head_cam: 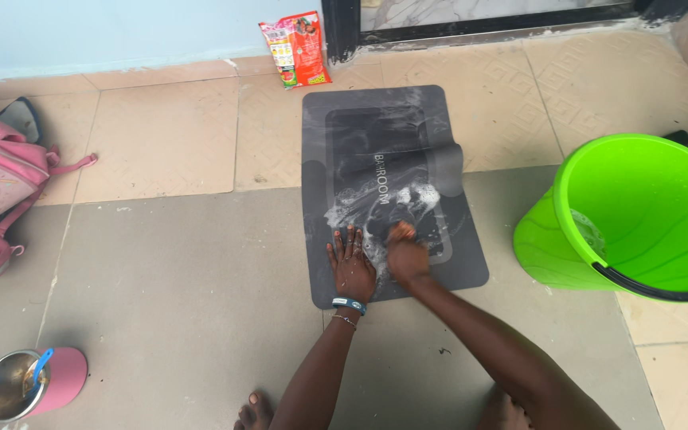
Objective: The person cleans a gray mat on the floor by scrubbing it with a sponge and soapy water from a green bucket.
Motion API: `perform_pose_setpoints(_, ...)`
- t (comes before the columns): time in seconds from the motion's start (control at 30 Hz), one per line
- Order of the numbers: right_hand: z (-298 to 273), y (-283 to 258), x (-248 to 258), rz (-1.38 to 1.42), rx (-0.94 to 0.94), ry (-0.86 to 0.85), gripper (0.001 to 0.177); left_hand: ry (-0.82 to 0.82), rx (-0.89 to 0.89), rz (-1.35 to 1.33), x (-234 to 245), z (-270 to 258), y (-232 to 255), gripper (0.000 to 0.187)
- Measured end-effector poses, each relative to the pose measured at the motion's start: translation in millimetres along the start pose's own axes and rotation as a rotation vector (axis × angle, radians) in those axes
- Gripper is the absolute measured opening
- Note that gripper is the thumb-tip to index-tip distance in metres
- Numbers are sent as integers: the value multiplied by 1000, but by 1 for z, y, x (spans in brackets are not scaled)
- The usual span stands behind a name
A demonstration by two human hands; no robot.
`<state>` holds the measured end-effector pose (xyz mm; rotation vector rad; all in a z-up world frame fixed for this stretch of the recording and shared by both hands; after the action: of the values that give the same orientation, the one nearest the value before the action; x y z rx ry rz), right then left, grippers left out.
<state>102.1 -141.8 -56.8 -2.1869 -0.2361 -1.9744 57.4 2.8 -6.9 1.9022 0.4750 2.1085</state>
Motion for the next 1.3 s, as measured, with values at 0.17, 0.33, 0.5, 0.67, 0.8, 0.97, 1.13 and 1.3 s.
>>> perform_pose_setpoints(0.17, -2, 21, -2, -171, 157, 109, 38, 27, -42, -4, -6, -2, -3, 62)
perform_pose_setpoints(0.33, 15, 73, 15, -120, -67, 54, 36, 25, -37, -7, -13, -2, -8, 63)
perform_pose_setpoints(0.5, -40, 51, 3, -100, 182, 67, 41, -18, -24, 33, -12, 1, -7, 63)
perform_pose_setpoints(0.67, -44, 109, 23, -79, 39, -22, 38, -50, -16, 58, -11, 0, -5, 66)
perform_pose_setpoints(0.8, -73, 86, 10, -88, -105, -18, 43, -39, -4, 62, -11, -6, -6, 61)
perform_pose_setpoints(0.97, -78, 54, -5, 34, 168, 75, 38, -40, 4, 75, 2, -8, 17, 83)
perform_pose_setpoints(1.13, -47, 139, 12, -242, 130, 101, 47, -97, 89, 127, -12, -19, 41, 97)
perform_pose_setpoints(1.3, -85, 120, 9, -116, -32, 41, 50, -18, 60, 110, -9, -18, 43, 96)
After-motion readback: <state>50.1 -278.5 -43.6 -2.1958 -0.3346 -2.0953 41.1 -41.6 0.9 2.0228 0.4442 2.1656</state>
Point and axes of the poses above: each hand's wrist, its own z-axis towards the middle knuckle, its own x-axis out of the back of the hand, y = z × x, the point moved 6 cm from there along z, towards the middle knuckle, and after that the axes turned 4 degrees about x, right-handed, at the moved point
